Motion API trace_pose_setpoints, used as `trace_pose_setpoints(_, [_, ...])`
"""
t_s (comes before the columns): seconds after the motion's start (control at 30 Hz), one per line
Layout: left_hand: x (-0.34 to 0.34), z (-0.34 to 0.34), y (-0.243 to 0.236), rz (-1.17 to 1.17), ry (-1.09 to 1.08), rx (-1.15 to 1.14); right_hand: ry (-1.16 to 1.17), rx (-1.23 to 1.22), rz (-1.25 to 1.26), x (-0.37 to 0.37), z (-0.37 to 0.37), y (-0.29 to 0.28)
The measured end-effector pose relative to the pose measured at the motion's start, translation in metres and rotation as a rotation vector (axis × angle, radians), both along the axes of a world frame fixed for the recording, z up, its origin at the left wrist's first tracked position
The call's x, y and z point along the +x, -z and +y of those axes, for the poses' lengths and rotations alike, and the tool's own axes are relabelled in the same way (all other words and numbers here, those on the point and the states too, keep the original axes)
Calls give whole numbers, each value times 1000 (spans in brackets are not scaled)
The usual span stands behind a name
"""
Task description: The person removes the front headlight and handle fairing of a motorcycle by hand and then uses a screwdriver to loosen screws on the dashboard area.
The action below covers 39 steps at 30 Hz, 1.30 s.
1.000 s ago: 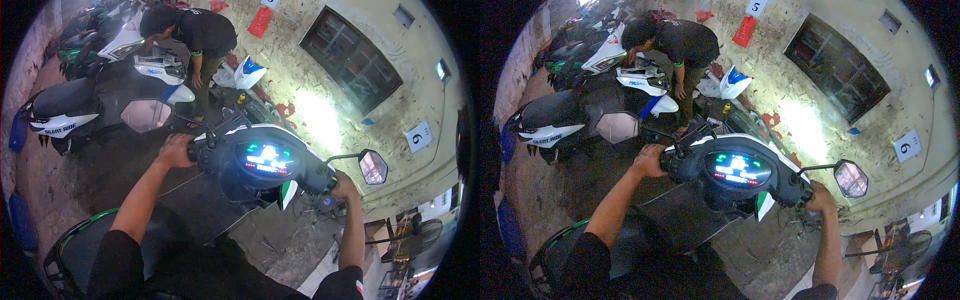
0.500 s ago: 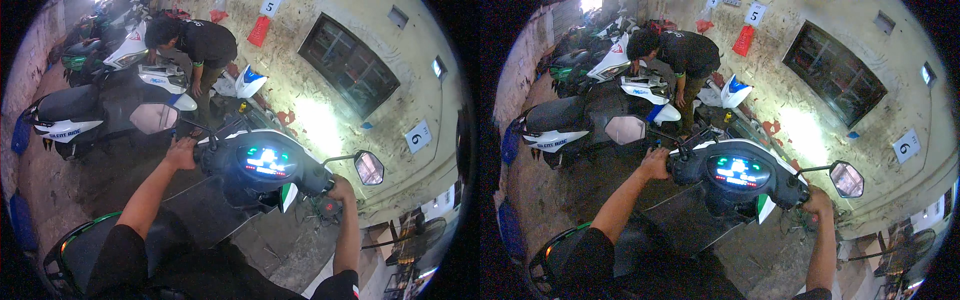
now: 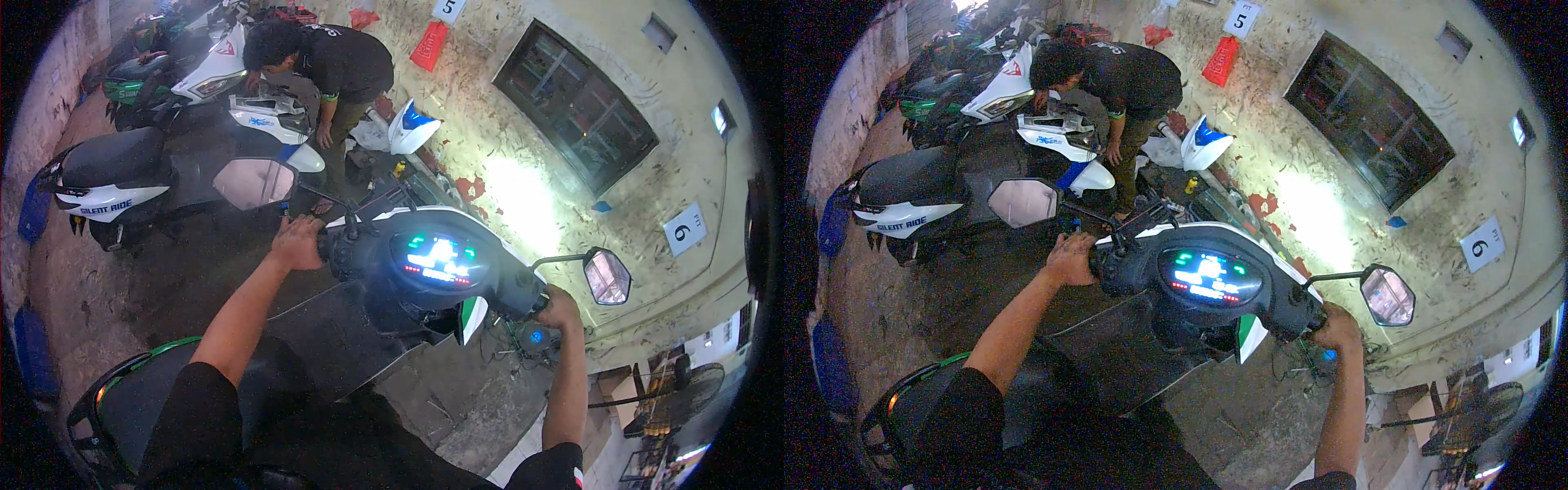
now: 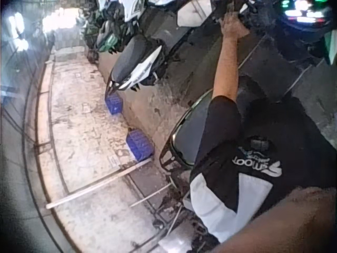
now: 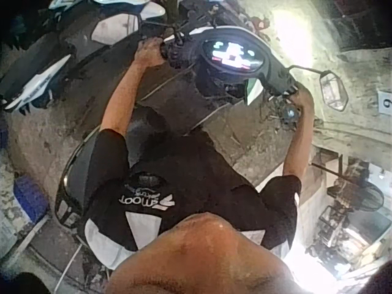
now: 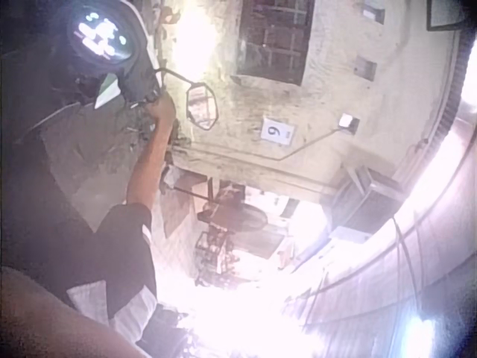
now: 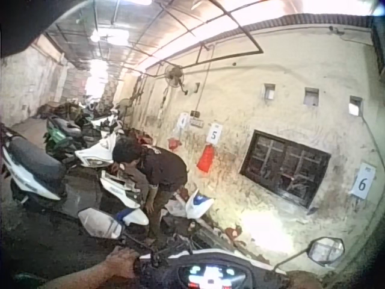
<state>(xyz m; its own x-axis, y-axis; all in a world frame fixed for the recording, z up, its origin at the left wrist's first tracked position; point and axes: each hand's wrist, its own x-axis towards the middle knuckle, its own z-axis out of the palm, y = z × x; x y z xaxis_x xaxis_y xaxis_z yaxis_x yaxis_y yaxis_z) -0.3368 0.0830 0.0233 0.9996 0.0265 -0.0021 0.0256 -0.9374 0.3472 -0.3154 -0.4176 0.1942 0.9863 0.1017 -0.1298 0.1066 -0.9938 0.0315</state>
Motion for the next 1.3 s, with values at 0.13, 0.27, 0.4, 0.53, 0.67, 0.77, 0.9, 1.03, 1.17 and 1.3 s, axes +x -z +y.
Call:
trace_pose_setpoints(0.13, [-2,-6,-13,37,-7,-4,28,-53,23,7,-14,8])
trace_pose_setpoints(0.27, [-2,-5,-8,24,-14,5,-16,-41,18,7,-17,10])
trace_pose_setpoints(0.4, [-4,-3,-7,14,-42,24,-16,-55,17,9,-14,12])
trace_pose_setpoints(0.53, [-4,-6,-15,31,-20,1,-38,-38,-3,7,-18,11])
trace_pose_setpoints(0.67, [-2,-4,-9,22,-22,-8,-19,-29,-5,5,-16,10])
trace_pose_setpoints(0.77, [-1,-2,-3,-13,-17,7,-44,-2,11,9,-18,11])
trace_pose_setpoints(0.9, [-5,-9,-17,2,-22,-4,-23,0,14,6,-16,8])
trace_pose_setpoints(1.03, [-6,-7,-15,-8,-39,-16,-26,8,-1,3,-8,4])
trace_pose_setpoints(1.17, [-3,-4,-5,-50,-45,-17,-35,-24,-10,9,-18,12])
trace_pose_setpoints(1.3, [-2,-3,-2,-36,-57,-30,-11,-14,1,11,-24,16])
